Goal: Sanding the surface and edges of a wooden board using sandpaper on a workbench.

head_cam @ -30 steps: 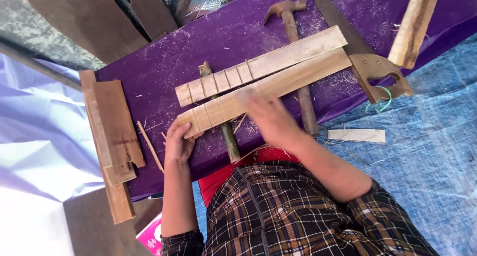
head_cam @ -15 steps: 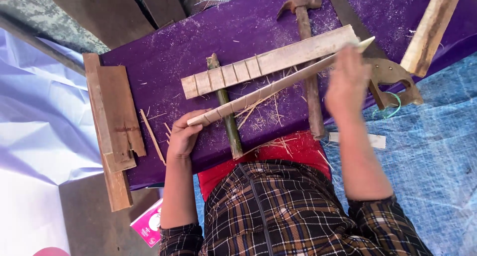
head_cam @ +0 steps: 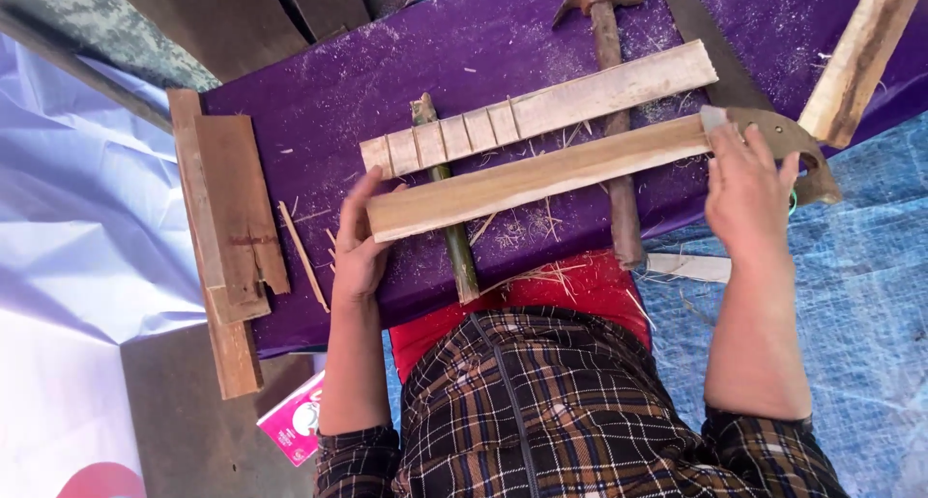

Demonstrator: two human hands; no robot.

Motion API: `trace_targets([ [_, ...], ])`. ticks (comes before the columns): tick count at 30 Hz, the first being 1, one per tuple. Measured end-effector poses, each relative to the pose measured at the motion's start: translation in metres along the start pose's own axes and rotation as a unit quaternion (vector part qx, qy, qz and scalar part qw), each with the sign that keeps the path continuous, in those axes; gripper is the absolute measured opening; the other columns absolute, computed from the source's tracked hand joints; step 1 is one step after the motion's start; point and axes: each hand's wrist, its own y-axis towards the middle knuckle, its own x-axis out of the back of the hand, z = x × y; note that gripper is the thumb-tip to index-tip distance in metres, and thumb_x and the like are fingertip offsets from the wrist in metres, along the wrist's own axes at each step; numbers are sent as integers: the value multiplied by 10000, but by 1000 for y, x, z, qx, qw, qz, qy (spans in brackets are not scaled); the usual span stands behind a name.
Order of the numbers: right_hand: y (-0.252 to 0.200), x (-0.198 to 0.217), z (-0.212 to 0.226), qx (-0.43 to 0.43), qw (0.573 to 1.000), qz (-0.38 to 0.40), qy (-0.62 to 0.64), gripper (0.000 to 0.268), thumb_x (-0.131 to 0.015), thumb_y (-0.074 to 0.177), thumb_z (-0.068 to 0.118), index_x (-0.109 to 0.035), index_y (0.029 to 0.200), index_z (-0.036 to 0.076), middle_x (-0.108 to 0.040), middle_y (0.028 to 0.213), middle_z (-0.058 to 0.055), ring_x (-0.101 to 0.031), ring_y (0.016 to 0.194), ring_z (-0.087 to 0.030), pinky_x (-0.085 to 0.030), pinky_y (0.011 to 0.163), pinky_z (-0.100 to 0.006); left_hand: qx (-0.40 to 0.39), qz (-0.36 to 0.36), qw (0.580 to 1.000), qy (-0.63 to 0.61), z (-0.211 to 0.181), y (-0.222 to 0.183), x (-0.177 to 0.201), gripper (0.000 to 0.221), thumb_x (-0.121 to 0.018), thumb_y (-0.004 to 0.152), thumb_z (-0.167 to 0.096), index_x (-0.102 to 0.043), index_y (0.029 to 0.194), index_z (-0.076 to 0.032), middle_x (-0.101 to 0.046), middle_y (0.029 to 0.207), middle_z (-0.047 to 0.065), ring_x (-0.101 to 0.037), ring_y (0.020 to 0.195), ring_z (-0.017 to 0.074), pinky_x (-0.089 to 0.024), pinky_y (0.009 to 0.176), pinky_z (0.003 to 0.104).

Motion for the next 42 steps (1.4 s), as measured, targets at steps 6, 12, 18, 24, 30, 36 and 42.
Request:
trace_targets([
  [6,-9,15,134,138,990,-26,4,453,-585,1020,55,-584,1474,53,-585,1503,-191,-467,1436,-362,-276,1078,-721,100,-110,957,-248,12,-4,0,1010,-504,652,213,-233,1600,-7,-411,1518,378,-653,1124,488,-682,762,494],
  [12,-37,-25,174,290,948,72,110,463,-400,1049,141,-528,1494,165,-449,1614,-60,-320,1526,-259,-138,1174,-676,143,-151,948,-241,48,-11,37,712,-467,781,79,-439,1492,60,-642,1259,342,-734,962,435,-693,700,485],
  [18,-6,-35,21,129,988,-29,-74,413,-527,1102,47,-622,1505,52,-596,1551,-180,-428,1516,-368,-249,1086,-777,184,-181,944,-204,44,-2,36,750,-273,1011,-610,-454,1493,-65,-611,1340,242,-742,999,364,-698,715,420],
  [24,0,12,136,101,995,-18,-4,485,-467,1005,-51,-597,1464,32,-563,1519,-208,-441,1454,-363,-251,1076,-748,144,-146,963,-176,50,-7,38,642,-630,904,-47,-393,1497,12,-623,1299,237,-740,997,349,-703,737,410],
  [30,-34,-58,198,314,941,3,123,482,-396,1031,81,-521,1489,163,-327,1677,-36,-192,1559,-201,-51,1201,-682,135,-144,966,-165,49,-6,38,560,-616,862,14,-515,1412,23,-676,1232,240,-748,980,355,-694,757,453],
  [36,16,113,212,-235,939,140,208,716,-30,973,546,-150,1621,268,-131,1726,6,-44,1575,-265,106,1194,-600,172,-138,964,-152,36,-8,32,499,-734,818,-26,-630,1301,-96,-589,1240,67,-592,1118,199,-659,807,333],
  [42,16,39,136,-69,996,-6,59,686,-452,1016,-153,-304,1619,138,-267,1683,-85,-228,1539,-336,-97,1217,-636,159,-138,965,-157,41,-12,35,451,-729,843,36,-657,1276,-64,-667,1133,78,-637,1040,186,-633,861,294],
])
